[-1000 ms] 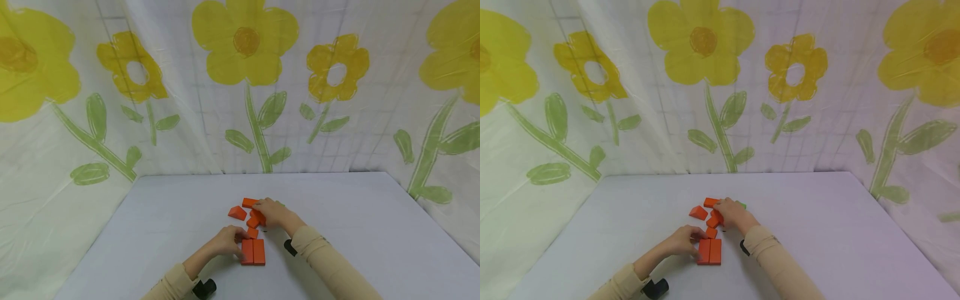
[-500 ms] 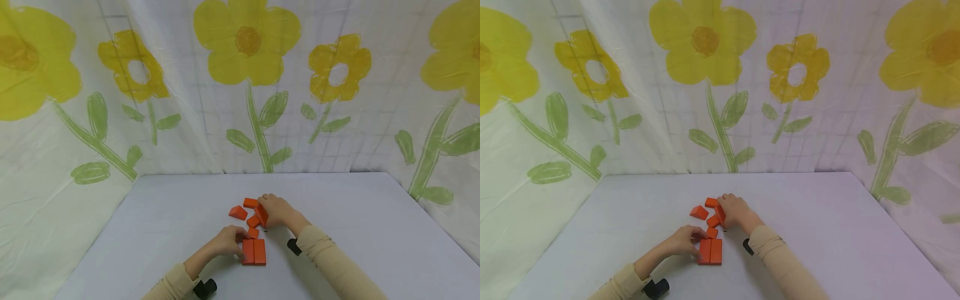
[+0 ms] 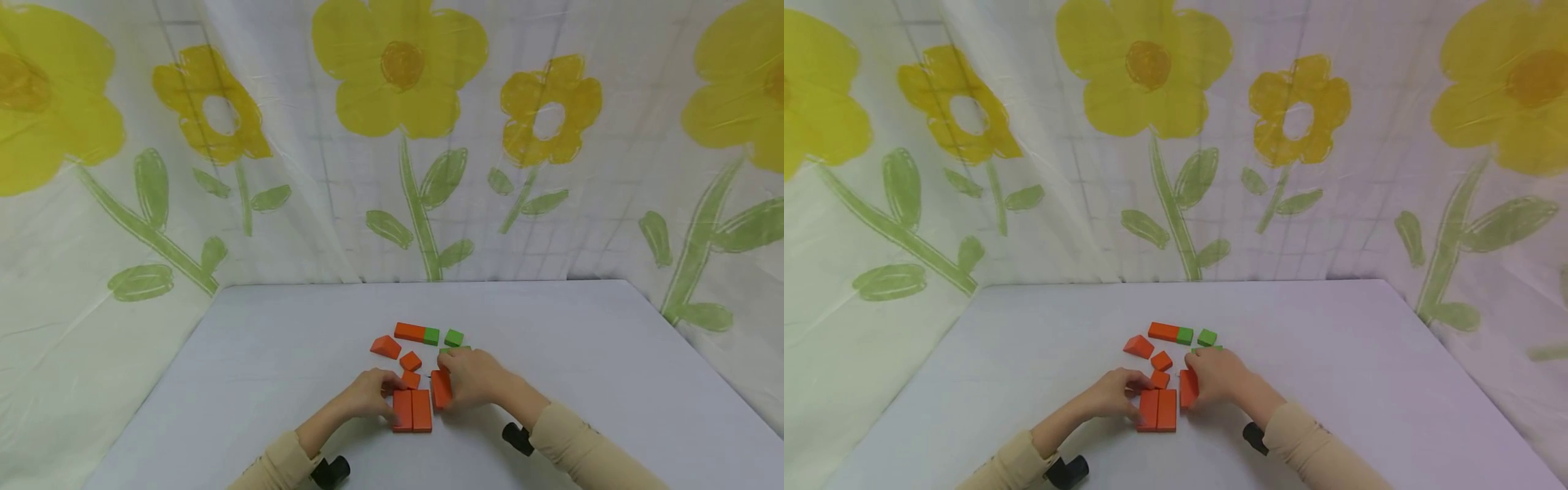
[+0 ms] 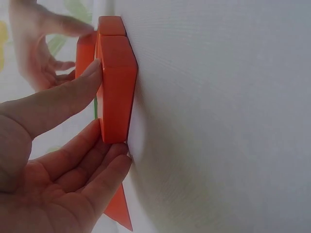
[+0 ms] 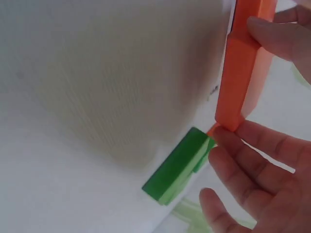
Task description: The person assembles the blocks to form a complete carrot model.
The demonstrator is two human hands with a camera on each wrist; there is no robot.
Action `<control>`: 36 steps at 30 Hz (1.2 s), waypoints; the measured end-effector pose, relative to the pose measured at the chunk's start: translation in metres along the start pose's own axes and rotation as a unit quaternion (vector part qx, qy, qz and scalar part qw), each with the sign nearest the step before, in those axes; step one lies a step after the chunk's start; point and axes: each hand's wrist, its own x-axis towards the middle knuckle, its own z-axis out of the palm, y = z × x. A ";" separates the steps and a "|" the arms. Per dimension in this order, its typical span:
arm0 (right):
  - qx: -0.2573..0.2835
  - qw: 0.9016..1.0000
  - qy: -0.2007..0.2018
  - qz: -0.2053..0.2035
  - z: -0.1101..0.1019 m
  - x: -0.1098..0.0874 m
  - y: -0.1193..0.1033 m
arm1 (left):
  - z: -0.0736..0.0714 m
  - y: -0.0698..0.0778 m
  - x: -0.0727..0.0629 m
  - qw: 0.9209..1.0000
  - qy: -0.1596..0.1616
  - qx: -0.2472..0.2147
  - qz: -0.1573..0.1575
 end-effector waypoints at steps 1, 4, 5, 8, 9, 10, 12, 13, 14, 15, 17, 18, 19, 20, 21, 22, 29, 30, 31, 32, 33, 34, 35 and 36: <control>0.003 1.000 0.000 -0.004 0.001 -0.003 -0.001 | 0.000 0.000 0.000 1.000 0.000 0.001 0.000; 0.008 1.000 -0.002 -0.017 0.005 -0.009 -0.003 | 0.000 0.001 -0.001 1.000 0.000 0.002 0.001; 0.009 1.000 -0.005 -0.020 0.005 -0.011 -0.004 | -0.001 0.000 -0.001 1.000 -0.001 0.002 0.001; 0.016 0.999 -0.011 -0.029 0.008 -0.014 -0.006 | -0.001 -0.001 -0.001 1.000 -0.004 0.004 -0.001; 0.019 0.999 -0.012 -0.031 0.008 -0.014 -0.007 | -0.001 -0.001 -0.001 1.000 -0.006 0.005 -0.002; 0.024 0.999 -0.013 -0.033 0.008 -0.015 -0.008 | -0.001 -0.001 -0.001 1.000 -0.006 0.006 -0.004; 0.035 0.999 -0.014 -0.033 0.009 -0.015 -0.009 | -0.001 -0.002 -0.002 1.000 -0.008 0.011 -0.005; 0.040 0.999 -0.015 -0.033 0.009 -0.016 -0.009 | -0.001 -0.002 -0.002 1.000 -0.010 0.012 -0.005; 0.045 0.998 -0.015 -0.032 0.010 -0.016 -0.010 | -0.001 -0.002 -0.002 1.000 -0.011 0.013 -0.004; 0.047 0.998 -0.015 -0.031 0.010 -0.016 -0.010 | -0.001 -0.002 -0.002 1.000 -0.013 0.012 -0.004; 0.053 0.998 -0.012 -0.028 0.011 -0.017 -0.010 | -0.001 -0.002 -0.002 1.000 -0.015 0.010 -0.003; 0.056 0.998 -0.010 -0.027 0.012 -0.017 -0.010 | -0.001 -0.002 -0.002 1.000 -0.015 0.009 -0.002; 0.062 0.998 -0.009 -0.025 0.012 -0.018 -0.010 | -0.001 -0.001 -0.002 1.000 -0.016 0.007 -0.004; 0.067 0.997 -0.009 -0.023 0.012 -0.018 -0.009 | -0.001 -0.001 -0.002 1.000 -0.016 0.005 -0.004; 0.073 0.997 -0.009 -0.021 0.013 -0.019 -0.009 | -0.001 -0.001 -0.002 1.000 -0.015 0.003 -0.005; 0.083 0.996 -0.009 -0.020 0.013 -0.019 -0.008 | -0.001 -0.001 -0.002 1.000 -0.015 0.003 -0.005; 0.194 0.980 -0.032 -0.010 0.014 -0.020 0.001 | -0.001 0.001 -0.003 1.000 -0.012 0.000 -0.010; 0.207 0.978 -0.034 -0.008 0.015 -0.020 0.002 | -0.001 0.001 -0.003 1.000 -0.012 0.001 -0.010; 0.219 0.975 -0.036 -0.005 0.015 -0.020 0.003 | -0.001 0.001 -0.003 1.000 -0.011 0.001 -0.010; 0.228 0.973 -0.038 -0.001 0.015 -0.020 0.004 | -0.001 0.001 -0.003 1.000 -0.010 0.002 -0.011; 0.235 0.971 -0.039 0.001 0.016 -0.020 0.004 | 0.000 0.001 -0.003 1.000 -0.010 0.001 -0.010; 0.239 0.970 -0.039 0.004 0.016 -0.020 0.004 | 0.000 0.000 -0.003 1.000 -0.010 0.001 -0.011; 0.242 0.969 -0.038 0.005 0.016 -0.020 0.004 | 0.000 0.000 -0.003 1.000 -0.010 0.001 -0.011; 0.246 0.969 -0.037 0.007 0.015 -0.020 0.004 | 0.000 0.000 -0.003 1.000 -0.010 0.000 -0.011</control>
